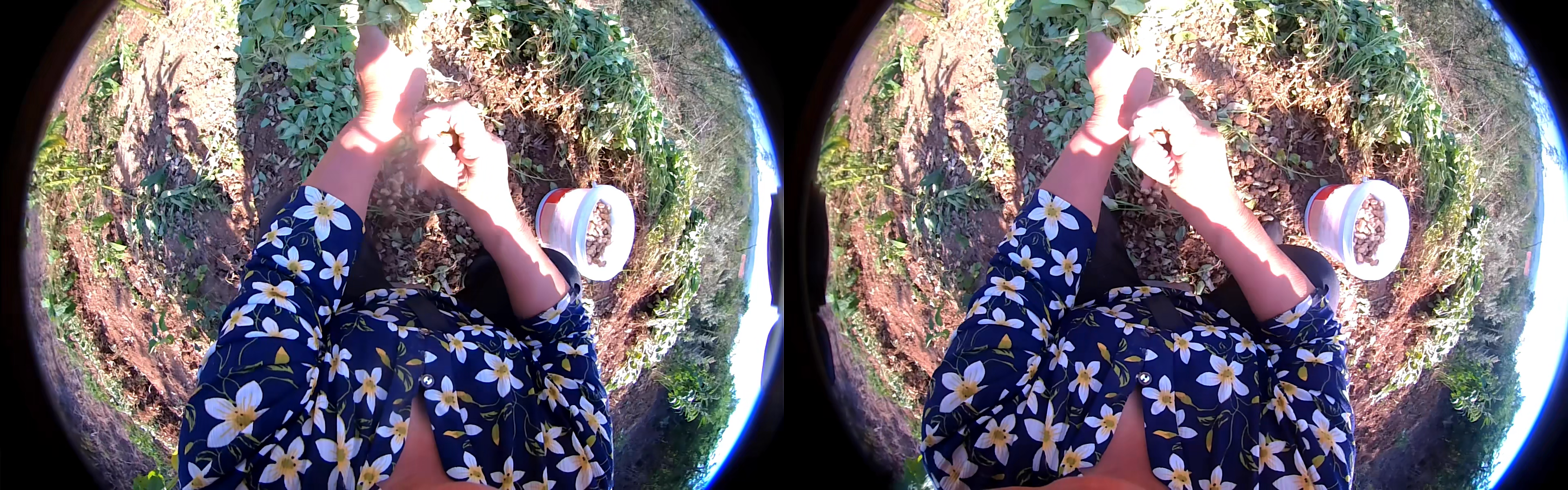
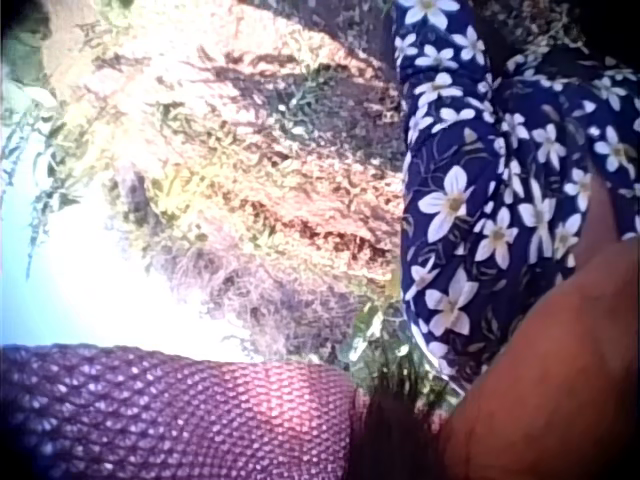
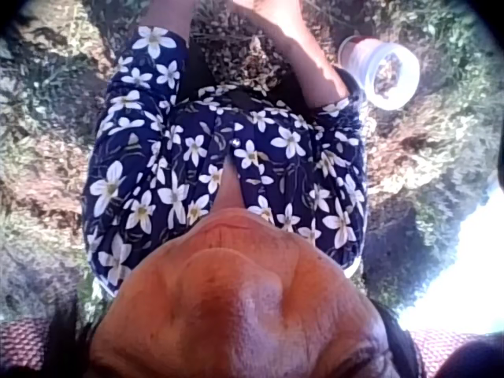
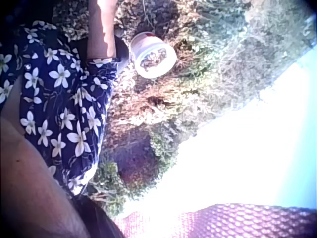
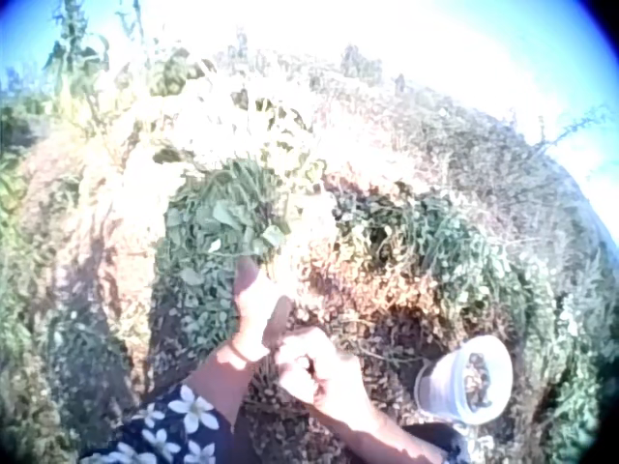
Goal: The person stands in a garden and manually harvests peanuts by pulling plants from the soil. They shake the roots to dislodge dirt and place the harvested peanuts into a white bucket nearby.
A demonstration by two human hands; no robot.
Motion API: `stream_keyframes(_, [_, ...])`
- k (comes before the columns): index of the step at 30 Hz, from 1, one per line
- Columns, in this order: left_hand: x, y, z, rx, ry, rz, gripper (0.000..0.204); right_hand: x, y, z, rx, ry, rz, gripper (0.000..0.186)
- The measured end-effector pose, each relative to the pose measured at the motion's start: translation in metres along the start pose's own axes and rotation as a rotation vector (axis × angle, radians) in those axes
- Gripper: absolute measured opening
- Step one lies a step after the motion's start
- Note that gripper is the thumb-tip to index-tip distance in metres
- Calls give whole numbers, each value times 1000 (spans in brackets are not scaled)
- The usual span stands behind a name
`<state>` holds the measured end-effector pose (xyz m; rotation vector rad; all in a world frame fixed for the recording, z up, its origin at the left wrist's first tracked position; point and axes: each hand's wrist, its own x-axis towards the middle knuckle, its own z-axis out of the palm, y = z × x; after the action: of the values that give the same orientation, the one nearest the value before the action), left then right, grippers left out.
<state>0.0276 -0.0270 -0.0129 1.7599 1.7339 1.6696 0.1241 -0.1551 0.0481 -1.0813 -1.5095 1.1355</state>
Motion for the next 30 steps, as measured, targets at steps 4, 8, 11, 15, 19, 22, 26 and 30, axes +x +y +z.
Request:
stream_keyframes(4, [12, -16, -7, -412, -142, -233, 41, -2, -19, -60, 152, 272, -43, 14])
stream_keyframes(8, [23, -25, -20, -855, -196, -426, 34, -39, 9, -204, -442, 640, 363, 24])
stream_keyframes(11, [21, -32, -7, -985, -289, -526, 34, -124, 63, -323, -1031, 619, 854, 44])
stream_keyframes(15, [19, -7, -29, -913, -293, -898, 31, -138, 86, -329, -1299, 443, 768, 49])
stream_keyframes(19, [-1, -10, -16, -922, -335, -835, 18, -51, 23, -197, -647, 577, 344, 30])
stream_keyframes(22, [-10, -7, -20, -748, -578, -525, 41, -25, 16, -112, -257, 234, 112, 33])
stream_keyframes(26, [-17, -4, -16, -953, -524, -496, 61, -5, 24, -56, -540, 75, 88, 40])
stream_keyframes(30, [-23, -36, 5, -689, -409, -232, 54, 4, 41, -45, -694, 68, 88, 49])
